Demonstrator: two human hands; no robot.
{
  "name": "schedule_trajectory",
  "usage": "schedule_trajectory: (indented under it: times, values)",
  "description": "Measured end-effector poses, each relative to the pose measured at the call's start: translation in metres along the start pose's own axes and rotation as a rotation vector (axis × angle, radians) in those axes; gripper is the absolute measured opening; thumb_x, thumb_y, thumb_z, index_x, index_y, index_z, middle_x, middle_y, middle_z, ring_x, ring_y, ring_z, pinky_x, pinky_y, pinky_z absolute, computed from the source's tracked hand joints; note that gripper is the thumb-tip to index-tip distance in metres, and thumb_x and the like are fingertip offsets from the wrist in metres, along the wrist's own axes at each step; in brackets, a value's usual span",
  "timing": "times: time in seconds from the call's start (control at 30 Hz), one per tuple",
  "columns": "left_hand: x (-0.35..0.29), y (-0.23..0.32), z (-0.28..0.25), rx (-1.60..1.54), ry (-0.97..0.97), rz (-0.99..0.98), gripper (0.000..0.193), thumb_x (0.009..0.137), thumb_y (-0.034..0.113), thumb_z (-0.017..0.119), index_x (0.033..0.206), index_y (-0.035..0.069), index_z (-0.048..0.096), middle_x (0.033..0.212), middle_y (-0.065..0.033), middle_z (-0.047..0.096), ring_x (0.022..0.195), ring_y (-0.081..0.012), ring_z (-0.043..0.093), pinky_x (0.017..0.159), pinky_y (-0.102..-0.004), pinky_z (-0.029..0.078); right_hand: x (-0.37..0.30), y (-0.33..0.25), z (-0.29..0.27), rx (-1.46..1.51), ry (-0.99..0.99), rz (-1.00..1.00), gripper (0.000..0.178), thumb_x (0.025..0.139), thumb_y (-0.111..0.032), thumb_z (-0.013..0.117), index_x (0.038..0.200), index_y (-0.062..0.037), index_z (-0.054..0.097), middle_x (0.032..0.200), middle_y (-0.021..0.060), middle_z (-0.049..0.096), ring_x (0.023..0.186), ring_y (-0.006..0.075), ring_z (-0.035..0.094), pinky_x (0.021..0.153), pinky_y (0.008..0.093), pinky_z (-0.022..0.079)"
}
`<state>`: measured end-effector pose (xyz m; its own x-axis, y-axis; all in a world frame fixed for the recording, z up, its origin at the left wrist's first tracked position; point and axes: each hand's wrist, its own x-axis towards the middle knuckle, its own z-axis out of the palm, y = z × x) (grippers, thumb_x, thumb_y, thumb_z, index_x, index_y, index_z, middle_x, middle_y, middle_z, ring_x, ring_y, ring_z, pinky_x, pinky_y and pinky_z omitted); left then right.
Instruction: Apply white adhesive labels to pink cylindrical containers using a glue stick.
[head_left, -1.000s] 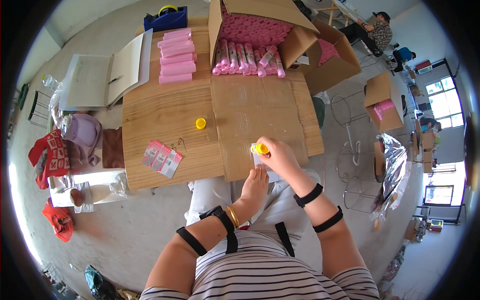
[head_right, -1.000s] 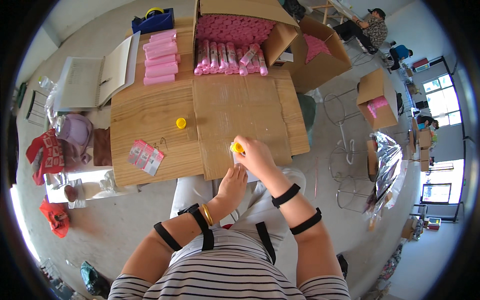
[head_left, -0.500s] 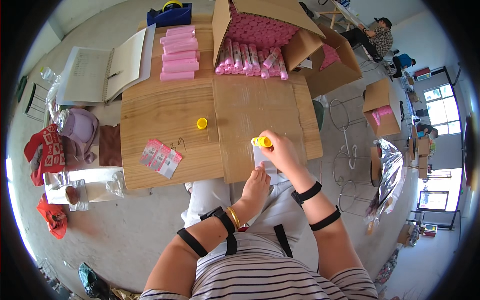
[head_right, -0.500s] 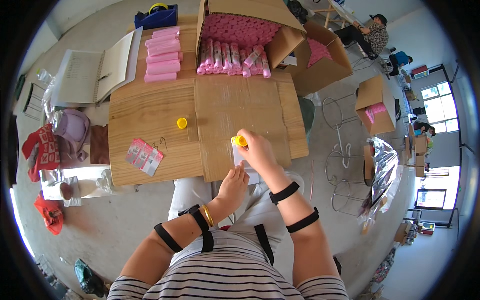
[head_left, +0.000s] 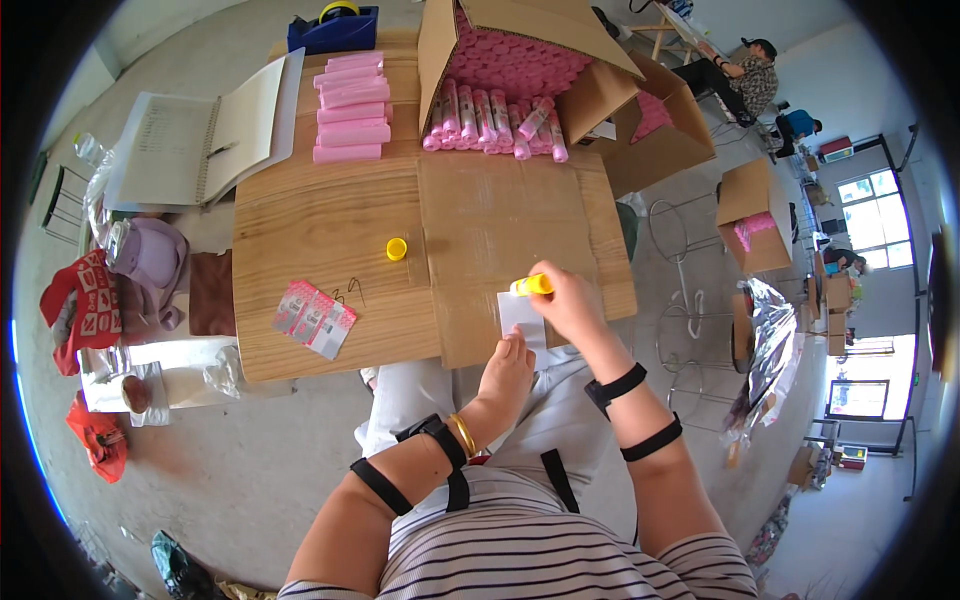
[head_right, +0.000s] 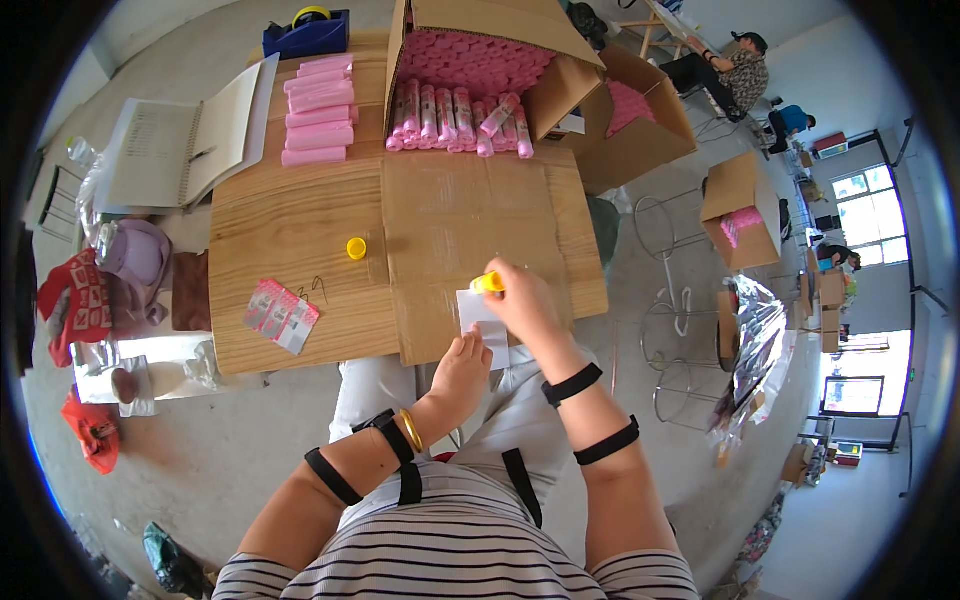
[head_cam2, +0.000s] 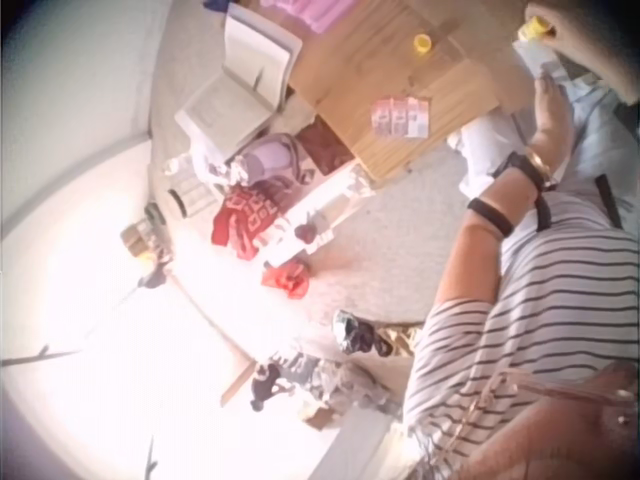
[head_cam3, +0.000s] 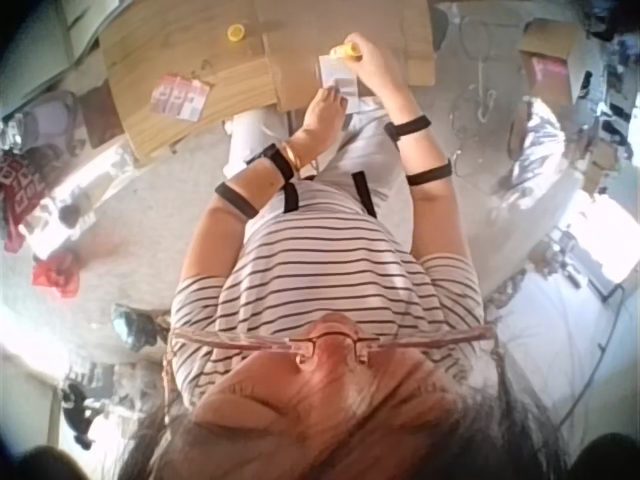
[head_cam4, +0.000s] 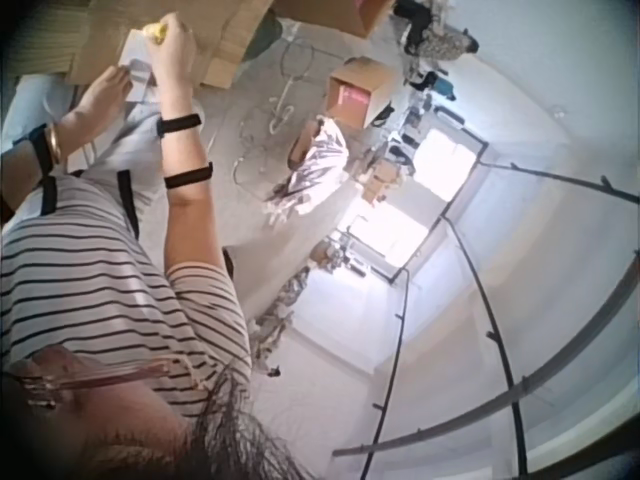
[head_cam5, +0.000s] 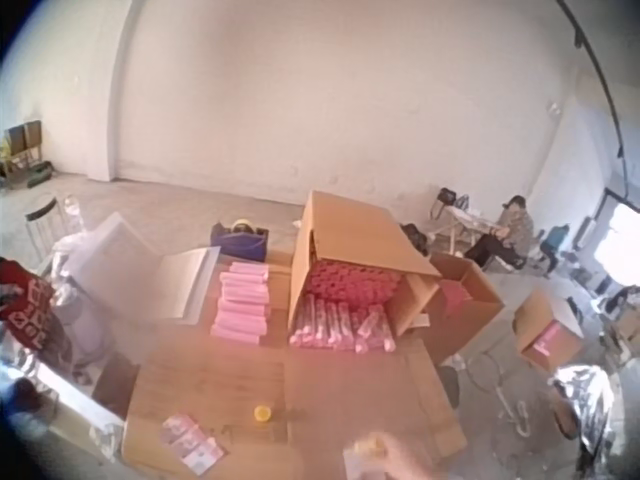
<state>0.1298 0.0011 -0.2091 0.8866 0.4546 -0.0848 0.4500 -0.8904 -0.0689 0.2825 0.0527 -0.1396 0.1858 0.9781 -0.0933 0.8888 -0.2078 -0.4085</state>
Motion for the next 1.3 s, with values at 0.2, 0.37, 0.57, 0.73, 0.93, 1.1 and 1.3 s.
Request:
schedule_trajectory:
  times: [0.2,0.37,0.57,0.73,0.93,1.1,1.3]
  values:
    - [0.001,0.001,0.006,-0.03,0.023,-0.017,0.041,0.085,0.024,0.051,0.119,0.001,0.056,0.141,-0.0241,0.045,0.117,-0.0269,0.046,0.099,-0.0344,0.03,0.001,-0.002,0.007,0.082,0.017,-0.012,0.024,0.077,-0.017,0.07,0.096,-0.0086,0.058,0.082,0.0157,0.068,0.077,0.0361,0.066,0.063,0.0433,0.051]
    - [0.001,0.006,0.011,-0.037,0.035,-0.013,0.041,0.086,0.024,0.051,0.118,0.0,0.056,0.14,-0.0243,0.045,0.117,-0.0278,0.046,0.1,-0.0365,0.03,-0.004,0.04,0.005,0.059,0.105,0.102,0.025,0.077,-0.02,0.07,0.096,-0.0086,0.058,0.081,0.0163,0.068,0.075,0.0366,0.066,0.063,0.0438,0.052]
    - [0.003,0.007,0.007,0.03,-0.028,-0.02,0.042,0.089,0.024,0.05,0.123,0.001,0.055,0.142,-0.0228,0.044,0.125,-0.0291,0.043,0.104,-0.0374,0.026,-0.011,0.01,0.005,0.119,0.018,0.071,0.025,0.08,-0.022,0.069,0.098,-0.0098,0.058,0.079,0.016,0.067,0.074,0.0361,0.066,0.062,0.0435,0.052]
    - [0.004,0.008,0.009,-0.048,-0.049,-0.011,0.042,0.089,0.025,0.05,0.123,0.0,0.055,0.143,-0.0228,0.044,0.126,-0.0296,0.042,0.104,-0.0377,0.026,-0.013,0.0,0.025,0.177,0.019,-0.038,0.024,0.079,-0.02,0.07,0.097,-0.0096,0.057,0.075,0.0152,0.066,0.072,0.036,0.066,0.061,0.0432,0.051]
    - [0.001,0.007,0.007,0.002,-0.032,-0.006,0.042,0.09,0.026,0.049,0.123,0.001,0.055,0.143,-0.0218,0.044,0.125,-0.0292,0.043,0.104,-0.0381,0.026,-0.022,0.036,0.004,0.171,0.081,0.097,0.023,0.079,-0.017,0.071,0.095,-0.0076,0.058,0.073,0.0148,0.066,0.068,0.0312,0.067,0.057,0.0373,0.051]
    - [0.0,0.005,0.007,-0.001,-0.028,0.012,0.045,0.086,0.025,0.05,0.123,-0.001,0.053,0.14,-0.0232,0.045,0.125,-0.0312,0.042,0.103,-0.0375,0.027,-0.03,-0.002,0.022,0.217,0.007,-0.009,0.026,0.078,-0.017,0.07,0.098,-0.0073,0.057,0.077,0.0147,0.067,0.071,0.0336,0.066,0.06,0.04,0.052]
    - [-0.002,0.006,0.008,0.013,-0.031,0.011,0.047,0.088,0.028,0.05,0.127,0.001,0.053,0.138,-0.0184,0.047,0.127,-0.0309,0.041,0.105,-0.0394,0.026,-0.036,0.005,0.023,0.209,0.018,0.003,0.029,0.077,-0.015,0.071,0.101,-0.0076,0.056,0.084,0.0157,0.067,0.073,0.0335,0.066,0.062,0.0402,0.052]
